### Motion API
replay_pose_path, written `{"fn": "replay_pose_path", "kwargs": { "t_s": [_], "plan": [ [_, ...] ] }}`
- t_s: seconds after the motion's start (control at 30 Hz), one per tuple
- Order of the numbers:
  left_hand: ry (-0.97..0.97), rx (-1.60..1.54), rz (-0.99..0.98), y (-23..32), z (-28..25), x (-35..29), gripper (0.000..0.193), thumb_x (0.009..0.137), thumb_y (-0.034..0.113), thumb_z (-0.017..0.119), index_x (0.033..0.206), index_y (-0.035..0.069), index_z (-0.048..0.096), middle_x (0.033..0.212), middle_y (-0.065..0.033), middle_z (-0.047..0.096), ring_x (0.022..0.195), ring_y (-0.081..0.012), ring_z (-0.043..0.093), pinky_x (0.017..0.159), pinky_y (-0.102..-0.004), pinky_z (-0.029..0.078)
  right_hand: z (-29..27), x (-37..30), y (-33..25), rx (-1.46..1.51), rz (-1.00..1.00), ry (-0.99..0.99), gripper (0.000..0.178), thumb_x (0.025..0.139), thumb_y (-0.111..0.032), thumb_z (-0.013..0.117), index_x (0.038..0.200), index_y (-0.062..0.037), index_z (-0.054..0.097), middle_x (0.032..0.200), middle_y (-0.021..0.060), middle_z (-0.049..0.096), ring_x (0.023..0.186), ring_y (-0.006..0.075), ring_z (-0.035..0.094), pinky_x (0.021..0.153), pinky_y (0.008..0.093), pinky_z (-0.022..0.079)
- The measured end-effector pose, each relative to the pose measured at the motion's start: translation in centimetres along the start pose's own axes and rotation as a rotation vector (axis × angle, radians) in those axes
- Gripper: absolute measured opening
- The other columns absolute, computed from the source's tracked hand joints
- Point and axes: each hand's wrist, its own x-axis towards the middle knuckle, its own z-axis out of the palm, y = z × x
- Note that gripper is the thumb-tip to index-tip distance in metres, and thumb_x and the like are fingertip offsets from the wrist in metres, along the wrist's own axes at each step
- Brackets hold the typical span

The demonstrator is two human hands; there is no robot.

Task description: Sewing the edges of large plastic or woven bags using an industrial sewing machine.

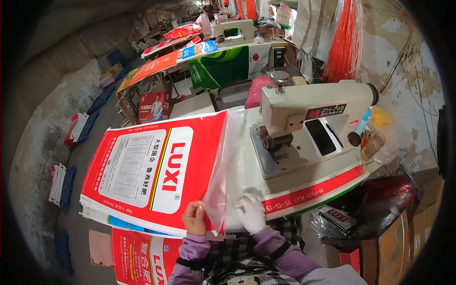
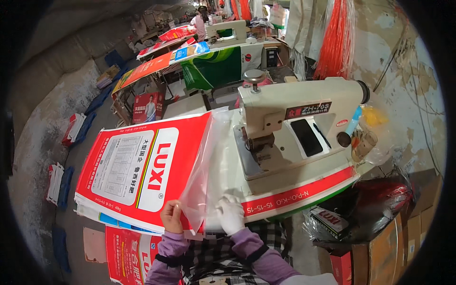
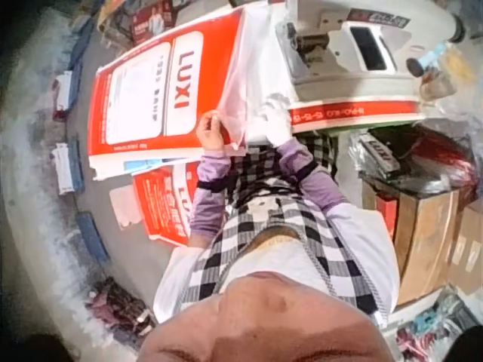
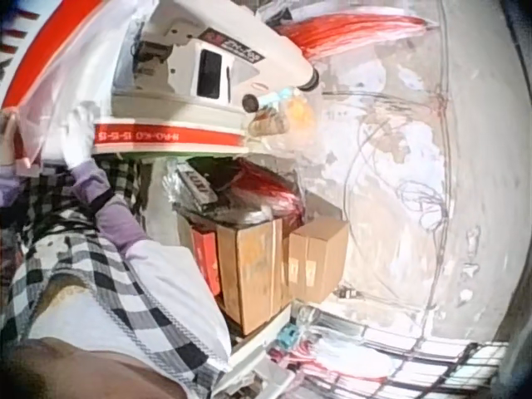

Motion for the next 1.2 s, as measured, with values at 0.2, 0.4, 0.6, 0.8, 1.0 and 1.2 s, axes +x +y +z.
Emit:
{"fn": "replay_pose_path", "kwargs": {
  "t_s": [0.2, 0.4, 0.6, 0.8, 1.0, 1.2],
  "plan": [
    [-0.218, -0.272, -0.179, -1.1, -1.0, 0.1, 0.011, 0.09, 0.01, 0.06, 0.089, -0.001, 0.064, 0.09, -0.0061, 0.063, 0.086, -0.0124, 0.057, 0.079, -0.0267, 0.045, -1.9, 1.8, -7.5, 0.486, 0.142, -0.466, 0.029, 0.077, -0.024, 0.076, 0.09, -0.0042, 0.06, 0.074, 0.0093, 0.063, 0.071, 0.0263, 0.063, 0.069, 0.0351, 0.05],
    [-0.452, 0.81, -0.038, -0.6, -1.0, 1.0, 0.043, 0.08, 0.018, 0.066, 0.118, 0.003, 0.056, 0.096, -0.0121, 0.065, 0.095, -0.0201, 0.062, 0.083, -0.037, 0.049, 0.9, 1.7, -7.3, 0.874, 0.222, -0.414, 0.013, 0.083, -0.012, 0.069, 0.089, -0.0017, 0.064, 0.085, 0.0071, 0.063, 0.08, 0.0148, 0.062, 0.074, 0.028, 0.049],
    [-0.369, 0.553, -0.344, 0.2, -5.0, 1.6, 0.023, 0.087, 0.02, 0.061, 0.079, 0.0, 0.07, 0.056, -0.0065, 0.061, 0.056, -0.0105, 0.059, 0.055, -0.0297, 0.047, 0.8, 0.3, -5.6, 0.739, -0.145, -0.784, 0.028, 0.091, -0.024, 0.055, 0.11, -0.0062, 0.064, 0.1, 0.0125, 0.063, 0.098, 0.0279, 0.06, 0.086, 0.0343, 0.047],
    [-0.263, 0.426, -0.174, 1.3, -4.3, 0.1, 0.013, 0.082, 0.013, 0.065, 0.083, 0.0, 0.067, 0.059, -0.0099, 0.062, 0.051, -0.0136, 0.058, 0.05, -0.0295, 0.043, 0.4, 1.9, -6.8, 0.831, -0.118, -0.911, 0.027, 0.093, -0.025, 0.053, 0.1, -0.0004, 0.061, 0.093, 0.0149, 0.062, 0.086, 0.0262, 0.062, 0.077, 0.0375, 0.047],
    [-0.202, 0.896, 0.291, 7.7, -1.9, 1.2, 0.021, 0.071, 0.012, 0.071, 0.068, 0.003, 0.053, 0.056, -0.0167, 0.051, 0.051, -0.0354, 0.054, 0.047, -0.0402, 0.041, 4.9, 4.9, -7.2, 0.577, -0.036, -0.748, 0.023, 0.094, -0.021, 0.05, 0.089, -0.0026, 0.063, 0.075, 0.0068, 0.064, 0.074, 0.0187, 0.062, 0.069, 0.0303, 0.049],
    [-0.382, 1.21, 0.313, 9.8, -11.6, -7.9, 0.009, 0.076, 0.008, 0.061, 0.071, 0.011, 0.054, 0.059, -0.0134, 0.047, 0.053, -0.0316, 0.051, 0.048, -0.0429, 0.04, 5.1, 4.6, -5.6, 0.894, 0.028, -0.908, 0.017, 0.091, -0.018, 0.054, 0.093, -0.0031, 0.062, 0.081, 0.0075, 0.064, 0.076, 0.0201, 0.061, 0.071, 0.0324, 0.05]
  ]
}}
